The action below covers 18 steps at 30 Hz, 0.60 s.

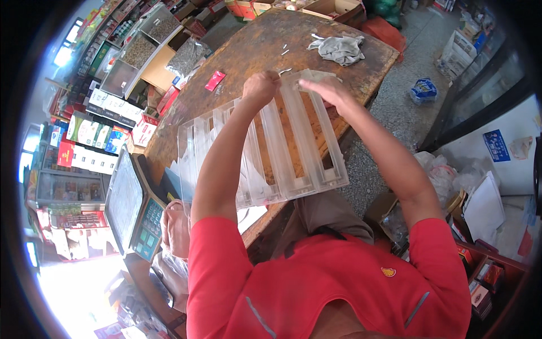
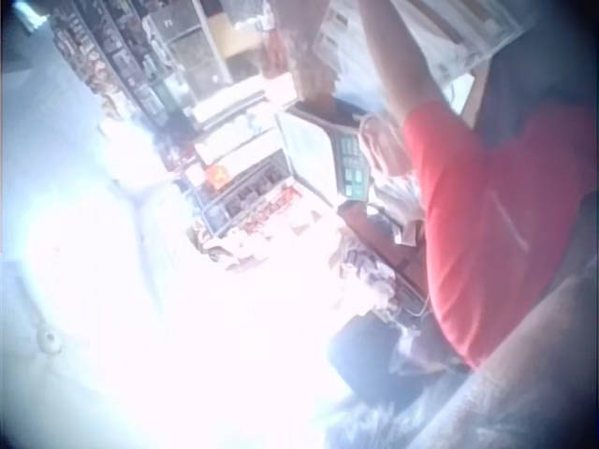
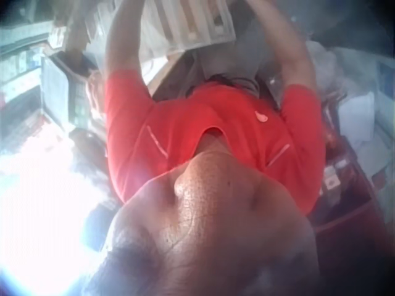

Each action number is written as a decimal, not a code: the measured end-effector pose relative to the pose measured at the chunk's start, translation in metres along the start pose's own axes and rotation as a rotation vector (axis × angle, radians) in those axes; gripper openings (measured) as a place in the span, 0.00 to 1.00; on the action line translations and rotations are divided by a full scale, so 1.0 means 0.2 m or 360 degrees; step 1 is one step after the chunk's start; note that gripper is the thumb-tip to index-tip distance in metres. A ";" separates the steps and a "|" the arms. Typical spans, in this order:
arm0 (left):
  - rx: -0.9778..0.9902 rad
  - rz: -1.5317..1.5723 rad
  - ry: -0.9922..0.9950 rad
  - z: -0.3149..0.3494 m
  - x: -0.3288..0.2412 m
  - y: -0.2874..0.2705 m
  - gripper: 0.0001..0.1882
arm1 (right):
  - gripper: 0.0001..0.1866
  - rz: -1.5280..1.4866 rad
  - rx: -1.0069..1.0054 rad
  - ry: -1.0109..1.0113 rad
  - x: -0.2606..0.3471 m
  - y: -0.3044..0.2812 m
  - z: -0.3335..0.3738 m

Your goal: The person assembles clear plastic containers by hand at a cluttered wooden workbench. They repeatedly pick up container halves, align them, and press them together, then place the assembled units on the table.

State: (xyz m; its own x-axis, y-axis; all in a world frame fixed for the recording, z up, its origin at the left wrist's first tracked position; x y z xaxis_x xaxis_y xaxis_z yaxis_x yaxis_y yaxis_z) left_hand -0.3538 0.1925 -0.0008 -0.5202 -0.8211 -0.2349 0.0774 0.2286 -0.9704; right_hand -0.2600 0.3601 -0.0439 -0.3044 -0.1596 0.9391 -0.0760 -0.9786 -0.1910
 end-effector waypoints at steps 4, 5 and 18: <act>-0.0081 0.0067 0.0189 0.01 -0.08 -0.03 0.12 | 0.22 -0.1029 0.0156 -0.0052 0.06 0.05 0.02; -0.0094 0.0068 0.0244 0.00 -0.11 -0.02 0.12 | 0.20 -0.1215 0.0202 -0.0013 0.02 0.06 -0.02; 0.0482 0.0389 0.0241 -0.12 -0.07 0.11 0.12 | 0.16 -0.1411 0.0246 -0.0069 -0.07 0.09 -0.10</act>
Point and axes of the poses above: each hand's wrist, its own z-axis away from the middle knuckle, its own y-axis out of the palm, x = y × z, the point moved 7 cm from there along -z, towards the middle knuckle, and after that the axes turned 5 degrees about -z, right-handed, at the moved point
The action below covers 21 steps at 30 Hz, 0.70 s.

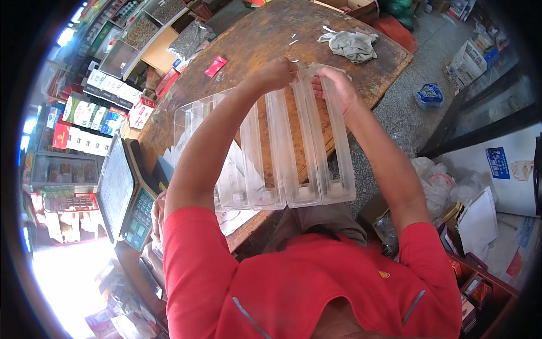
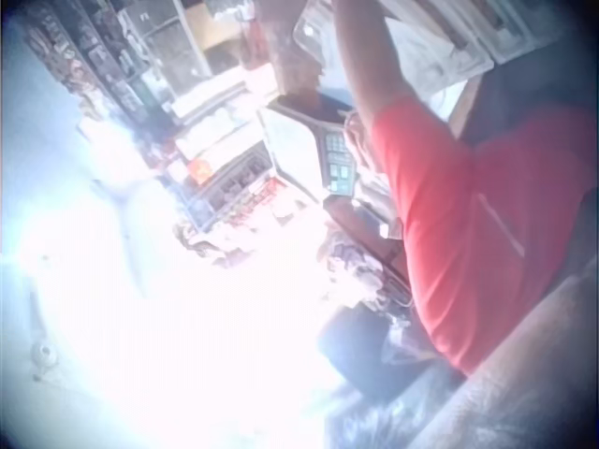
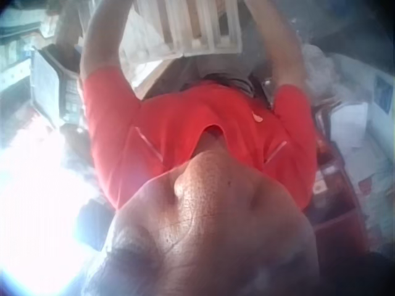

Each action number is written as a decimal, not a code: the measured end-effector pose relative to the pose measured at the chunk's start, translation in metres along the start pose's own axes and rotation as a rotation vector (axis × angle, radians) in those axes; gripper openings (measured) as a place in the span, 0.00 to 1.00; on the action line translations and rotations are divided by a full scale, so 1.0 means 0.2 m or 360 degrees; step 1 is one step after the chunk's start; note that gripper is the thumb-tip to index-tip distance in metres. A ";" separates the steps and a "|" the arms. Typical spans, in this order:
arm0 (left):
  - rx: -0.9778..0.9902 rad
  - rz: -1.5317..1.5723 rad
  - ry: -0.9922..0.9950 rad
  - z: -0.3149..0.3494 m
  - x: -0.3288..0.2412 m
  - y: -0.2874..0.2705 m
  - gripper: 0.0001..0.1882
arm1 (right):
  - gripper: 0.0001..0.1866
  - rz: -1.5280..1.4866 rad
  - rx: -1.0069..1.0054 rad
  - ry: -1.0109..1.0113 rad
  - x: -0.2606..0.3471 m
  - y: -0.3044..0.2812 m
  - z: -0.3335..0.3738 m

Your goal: The person assembles clear plastic containers by hand at a cluttered wooden workbench. They repeatedly pick up container halves, align them, and press them together, then place the assembled units on the table.

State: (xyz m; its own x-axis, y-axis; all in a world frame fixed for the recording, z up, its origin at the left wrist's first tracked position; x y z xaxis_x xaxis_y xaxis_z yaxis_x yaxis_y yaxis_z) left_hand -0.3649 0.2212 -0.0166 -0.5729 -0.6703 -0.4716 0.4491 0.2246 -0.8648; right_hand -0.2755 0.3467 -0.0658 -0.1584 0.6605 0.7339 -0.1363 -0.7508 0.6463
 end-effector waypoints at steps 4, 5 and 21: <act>-0.0011 -0.0235 0.0108 -0.04 0.01 0.01 0.09 | 0.11 -0.0041 -0.0071 -0.0064 0.01 0.03 0.04; -0.0042 -0.0298 0.0167 -0.05 0.00 0.01 0.08 | 0.10 -0.0030 -0.0090 -0.0083 0.02 0.04 0.05; -0.0219 -0.0072 0.0046 0.08 0.02 -0.15 0.07 | 0.26 0.0275 0.0117 0.0261 -0.05 0.01 0.46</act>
Point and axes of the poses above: each hand's wrist, its own z-axis away from the middle knuckle, its own y-axis out of the palm, x = y × z, the point moved 7 cm from there along -z, towards the middle knuckle, and after that the axes turned 5 degrees about -z, right-handed, at the moved point
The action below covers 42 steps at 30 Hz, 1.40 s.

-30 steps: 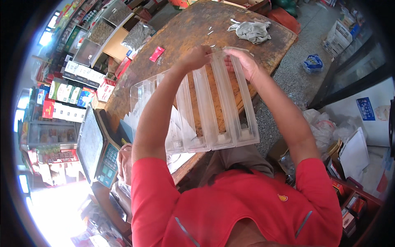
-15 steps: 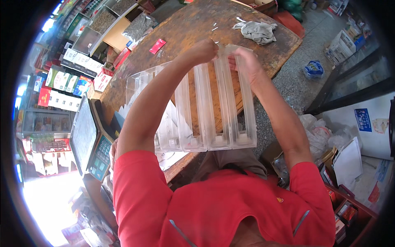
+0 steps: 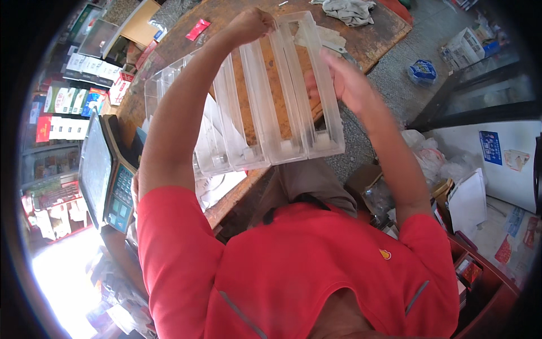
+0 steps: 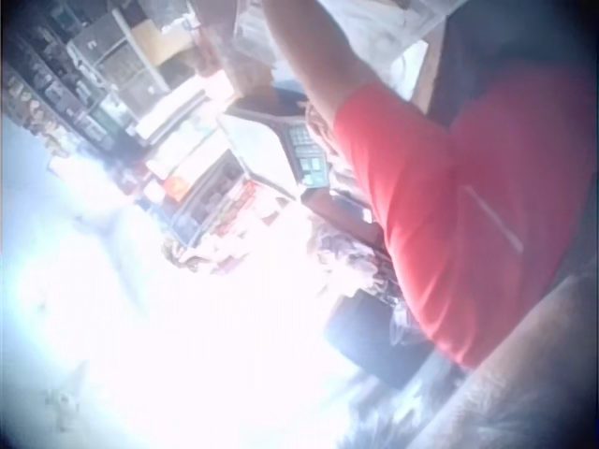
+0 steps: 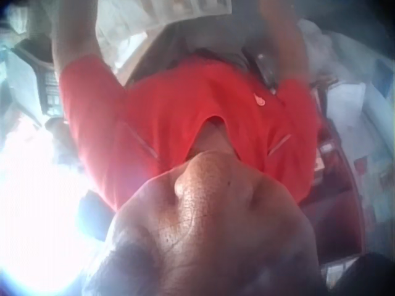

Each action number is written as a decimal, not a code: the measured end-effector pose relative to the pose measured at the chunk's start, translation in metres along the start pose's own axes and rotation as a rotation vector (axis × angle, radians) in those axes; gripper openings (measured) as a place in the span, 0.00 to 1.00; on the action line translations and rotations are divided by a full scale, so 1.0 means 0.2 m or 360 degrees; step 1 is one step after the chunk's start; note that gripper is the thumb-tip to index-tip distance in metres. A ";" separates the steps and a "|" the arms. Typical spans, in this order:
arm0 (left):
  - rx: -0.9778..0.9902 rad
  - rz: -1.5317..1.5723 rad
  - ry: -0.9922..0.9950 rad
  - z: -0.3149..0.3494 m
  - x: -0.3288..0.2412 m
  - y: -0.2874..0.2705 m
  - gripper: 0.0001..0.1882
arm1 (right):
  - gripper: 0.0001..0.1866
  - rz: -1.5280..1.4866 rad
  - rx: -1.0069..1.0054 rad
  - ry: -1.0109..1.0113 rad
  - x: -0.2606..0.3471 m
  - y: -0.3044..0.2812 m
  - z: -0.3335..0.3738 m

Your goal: The person assembles clear plastic containers by hand at a cluttered wooden workbench. They repeatedly pick up container halves, align them, and press them together, then place the assembled units on the table.

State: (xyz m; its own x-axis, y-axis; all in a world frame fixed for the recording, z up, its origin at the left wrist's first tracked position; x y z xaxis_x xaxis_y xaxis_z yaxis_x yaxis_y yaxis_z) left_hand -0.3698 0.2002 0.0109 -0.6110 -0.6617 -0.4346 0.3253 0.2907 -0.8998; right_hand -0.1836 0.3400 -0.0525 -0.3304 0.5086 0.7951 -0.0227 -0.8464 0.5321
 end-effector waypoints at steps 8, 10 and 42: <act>-0.0598 -0.0323 0.0390 0.27 -0.21 0.00 0.15 | 0.26 -0.0201 -0.0231 0.0153 -0.37 0.04 0.48; -0.0300 -0.0239 0.0317 0.50 -0.47 0.02 0.16 | 0.26 -0.0288 -0.0309 0.0087 -0.41 0.00 0.51; 0.0217 -0.0548 0.0545 1.20 -0.72 0.46 0.19 | 0.16 -0.0328 -0.0402 0.0025 -0.47 0.13 0.63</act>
Point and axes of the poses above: each hand's wrist, its own z-axis away from the middle knuckle, its own y-axis out of the palm, x = y × z, the point moved 7 cm from there along -z, towards the middle knuckle, and after that the axes turned 5 degrees about -z, right-handed, at the moved point
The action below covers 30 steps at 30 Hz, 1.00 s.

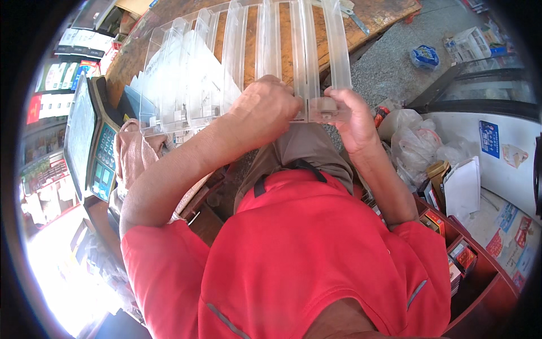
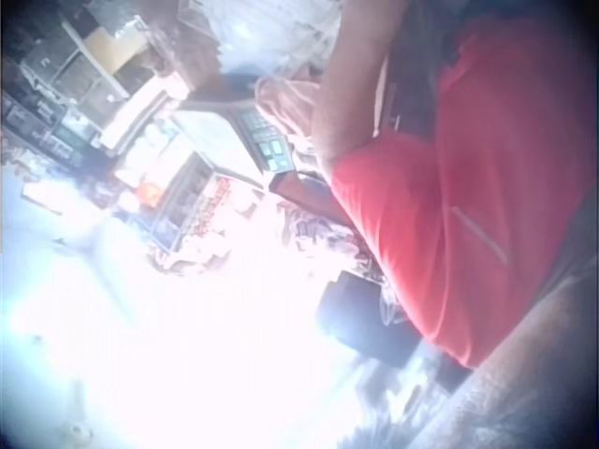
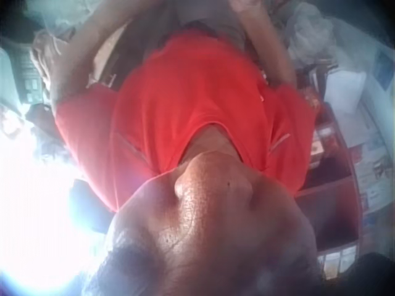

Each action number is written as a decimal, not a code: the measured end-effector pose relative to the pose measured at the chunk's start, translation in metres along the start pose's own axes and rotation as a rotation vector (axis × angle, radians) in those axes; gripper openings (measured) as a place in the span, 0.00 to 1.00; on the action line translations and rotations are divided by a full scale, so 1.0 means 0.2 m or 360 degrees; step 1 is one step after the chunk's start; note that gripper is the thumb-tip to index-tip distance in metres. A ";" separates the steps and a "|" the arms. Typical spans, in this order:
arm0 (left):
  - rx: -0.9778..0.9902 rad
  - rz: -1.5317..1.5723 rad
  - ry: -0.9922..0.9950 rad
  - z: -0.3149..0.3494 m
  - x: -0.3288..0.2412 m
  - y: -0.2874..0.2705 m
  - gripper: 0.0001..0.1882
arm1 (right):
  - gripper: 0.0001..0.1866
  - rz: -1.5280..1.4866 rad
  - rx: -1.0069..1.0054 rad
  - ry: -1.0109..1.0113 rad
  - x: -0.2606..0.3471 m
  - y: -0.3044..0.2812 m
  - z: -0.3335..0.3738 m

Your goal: The person assembles clear plastic containers by hand at a cluttered wooden workbench. They repeatedly pick up container halves, align them, and press them together, then place the assembled units on the table.

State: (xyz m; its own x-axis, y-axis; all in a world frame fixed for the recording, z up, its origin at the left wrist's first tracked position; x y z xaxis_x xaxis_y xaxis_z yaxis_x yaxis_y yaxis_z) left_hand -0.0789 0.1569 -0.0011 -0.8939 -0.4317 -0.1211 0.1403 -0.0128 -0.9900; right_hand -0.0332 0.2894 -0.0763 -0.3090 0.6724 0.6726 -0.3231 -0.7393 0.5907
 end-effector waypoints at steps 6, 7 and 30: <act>0.0050 -0.0023 -0.0078 -0.02 0.01 -0.01 0.19 | 0.16 0.0095 -0.0034 -0.0031 0.07 0.01 0.00; 0.0070 -0.0035 -0.0072 -0.03 0.00 -0.02 0.19 | 0.16 0.0029 0.0046 -0.0014 0.03 -0.04 -0.04; -0.0189 -0.0231 -0.0712 -0.79 0.97 -0.18 0.14 | 0.29 0.1467 -0.0174 -0.0384 0.73 0.10 -0.93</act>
State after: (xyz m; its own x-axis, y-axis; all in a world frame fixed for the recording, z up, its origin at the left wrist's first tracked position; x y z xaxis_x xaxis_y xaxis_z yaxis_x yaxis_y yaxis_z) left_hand -0.3235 0.2160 -0.0010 -0.6262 -0.7789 0.0361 -0.0451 -0.0100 -0.9989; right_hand -0.2512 0.3794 -0.0483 -0.2947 -0.2064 0.9330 -0.1303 -0.9586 -0.2532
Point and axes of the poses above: each hand's wrist, its own z-axis away from the middle knuckle, its own y-axis out of the palm, x = y × z, the point moved 7 cm from there along -z, towards the middle knuckle, and after that the axes turned 5 degrees about -z, right-handed, at the moved point
